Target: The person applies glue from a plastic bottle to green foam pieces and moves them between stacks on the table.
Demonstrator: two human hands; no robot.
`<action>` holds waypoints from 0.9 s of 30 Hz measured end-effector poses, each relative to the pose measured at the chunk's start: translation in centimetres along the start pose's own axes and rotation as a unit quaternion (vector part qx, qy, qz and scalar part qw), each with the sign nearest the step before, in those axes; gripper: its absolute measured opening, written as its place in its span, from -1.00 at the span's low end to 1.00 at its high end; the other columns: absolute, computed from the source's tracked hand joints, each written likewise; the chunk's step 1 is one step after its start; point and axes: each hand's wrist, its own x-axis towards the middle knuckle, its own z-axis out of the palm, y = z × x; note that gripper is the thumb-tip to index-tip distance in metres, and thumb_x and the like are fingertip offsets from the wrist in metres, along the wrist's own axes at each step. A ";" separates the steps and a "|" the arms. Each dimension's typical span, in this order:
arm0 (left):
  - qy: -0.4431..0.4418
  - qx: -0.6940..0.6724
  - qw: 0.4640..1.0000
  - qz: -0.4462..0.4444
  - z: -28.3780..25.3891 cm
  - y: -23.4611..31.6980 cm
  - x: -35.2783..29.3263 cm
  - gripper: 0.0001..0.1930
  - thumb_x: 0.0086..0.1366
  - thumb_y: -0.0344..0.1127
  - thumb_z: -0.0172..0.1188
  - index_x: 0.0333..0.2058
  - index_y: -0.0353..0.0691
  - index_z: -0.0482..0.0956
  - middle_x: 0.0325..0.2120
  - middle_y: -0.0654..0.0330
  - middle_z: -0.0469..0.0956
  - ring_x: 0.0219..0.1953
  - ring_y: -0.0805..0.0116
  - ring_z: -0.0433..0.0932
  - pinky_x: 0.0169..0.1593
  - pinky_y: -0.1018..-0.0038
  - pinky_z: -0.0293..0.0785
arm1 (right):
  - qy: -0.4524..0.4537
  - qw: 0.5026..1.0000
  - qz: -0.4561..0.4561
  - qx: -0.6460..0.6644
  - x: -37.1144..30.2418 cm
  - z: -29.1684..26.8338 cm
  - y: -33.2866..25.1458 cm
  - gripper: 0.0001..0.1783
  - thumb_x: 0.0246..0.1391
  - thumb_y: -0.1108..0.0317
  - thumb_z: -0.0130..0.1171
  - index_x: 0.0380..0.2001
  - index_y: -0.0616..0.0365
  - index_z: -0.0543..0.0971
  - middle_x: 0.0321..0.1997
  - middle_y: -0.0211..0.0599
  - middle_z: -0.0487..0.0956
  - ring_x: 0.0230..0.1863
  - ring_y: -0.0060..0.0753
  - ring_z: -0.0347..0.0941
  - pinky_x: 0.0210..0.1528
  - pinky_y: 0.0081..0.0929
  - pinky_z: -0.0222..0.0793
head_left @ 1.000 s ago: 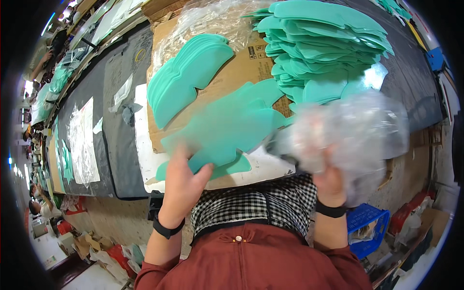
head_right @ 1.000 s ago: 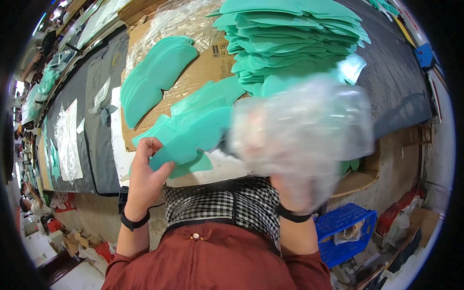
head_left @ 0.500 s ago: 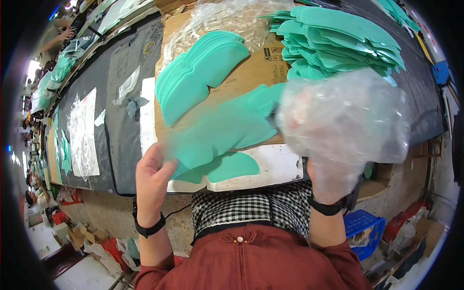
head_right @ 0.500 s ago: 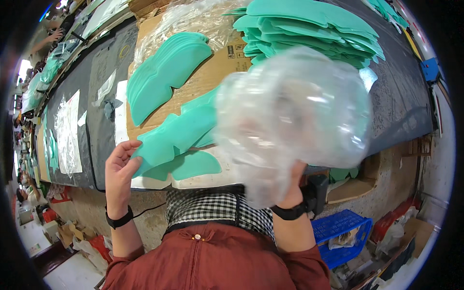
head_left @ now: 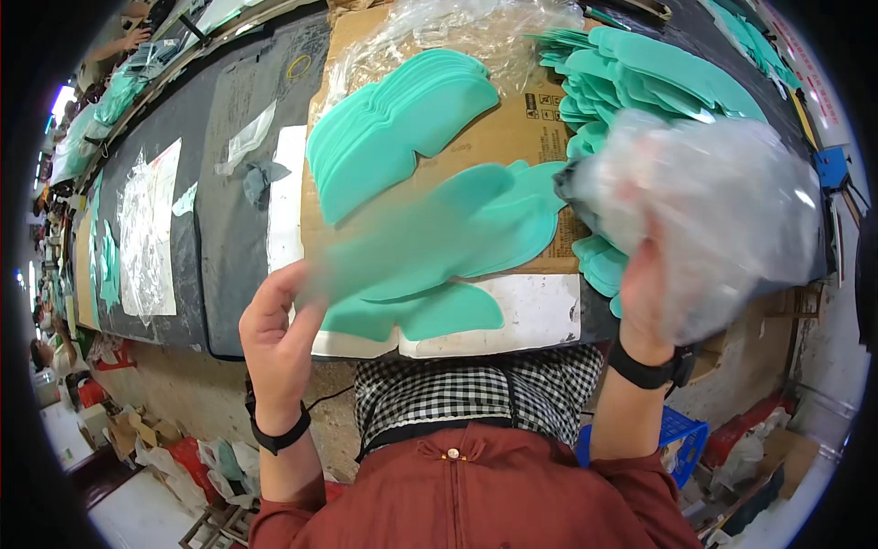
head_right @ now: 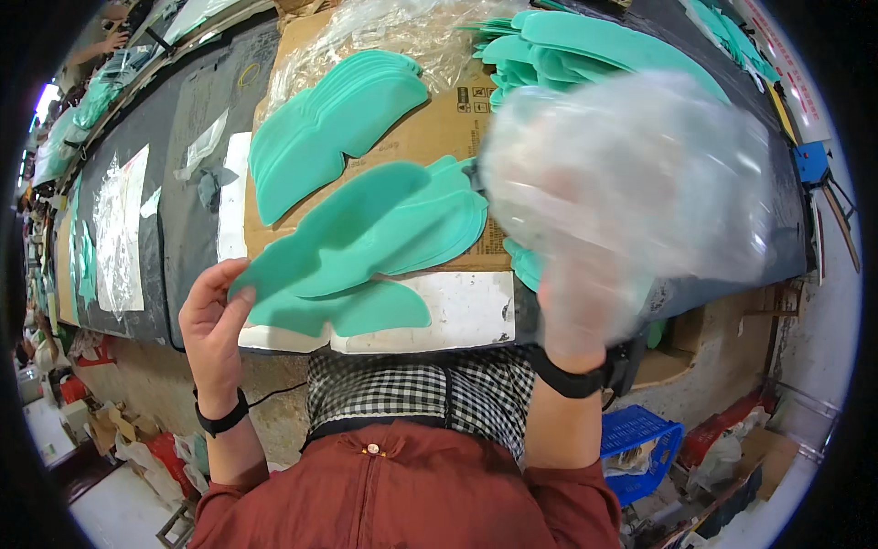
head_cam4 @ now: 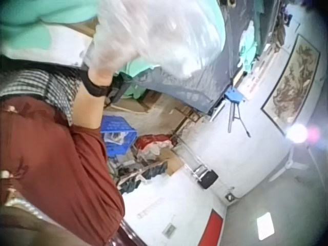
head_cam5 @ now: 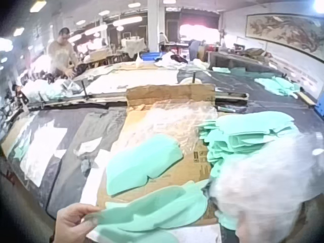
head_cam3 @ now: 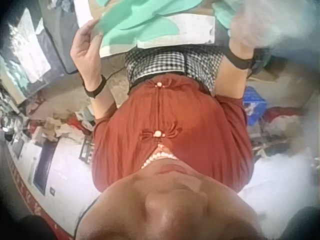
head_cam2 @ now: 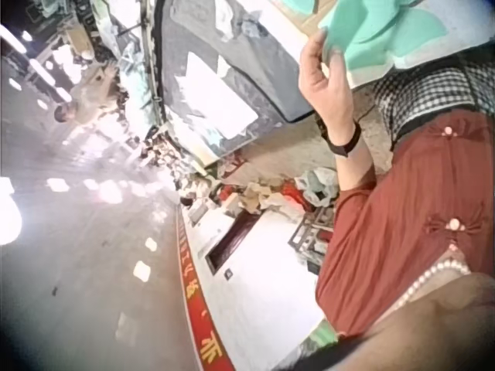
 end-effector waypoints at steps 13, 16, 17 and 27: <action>-0.159 0.375 0.886 0.220 3.4 -1.8 0.3 -0.57 0.11 -0.42 0.34 0.02 -0.11 0.68 0.03 0.03 0.55 0.08 -0.06 0.48 0.14 0.09 0.39 | -0.133 0.842 -0.135 -0.506 -1.6 5.2 4.5 -0.50 0.10 0.37 0.37 0.12 0.22 0.55 0.04 -0.08 0.66 0.02 0.03 0.63 0.13 -0.16 0.56; -0.128 0.325 0.907 0.236 3.1 -2.9 0.5 -0.62 0.09 -0.41 0.40 -0.06 -0.06 0.72 -0.04 0.02 0.56 0.04 -0.12 0.47 0.06 0.08 0.37 | -0.243 0.814 -0.211 -0.483 -1.2 11.5 5.5 -0.39 0.04 0.26 0.44 0.17 0.18 0.56 0.15 -0.08 0.66 0.16 -0.01 0.62 0.19 -0.10 0.54; -0.125 0.333 0.902 0.244 2.9 -3.2 0.4 -0.64 0.10 -0.42 0.40 -0.07 -0.06 0.72 -0.05 0.03 0.57 0.02 -0.11 0.48 0.05 0.10 0.38 | -0.256 0.818 -0.176 -0.484 -1.5 11.8 5.4 -0.43 0.10 0.23 0.41 0.17 0.15 0.57 0.16 -0.12 0.65 0.21 -0.03 0.58 0.24 -0.07 0.50; -0.105 0.298 0.913 0.258 3.3 -5.9 -0.1 -0.64 0.09 -0.47 0.42 -0.09 -0.08 0.72 -0.10 0.06 0.63 -0.05 -0.09 0.55 0.01 0.10 0.45 | -0.216 0.844 -0.238 -0.429 0.2 11.4 10.8 -0.36 -0.04 0.38 0.46 0.16 0.24 0.55 -0.04 0.02 0.66 -0.07 0.04 0.66 -0.03 -0.20 0.57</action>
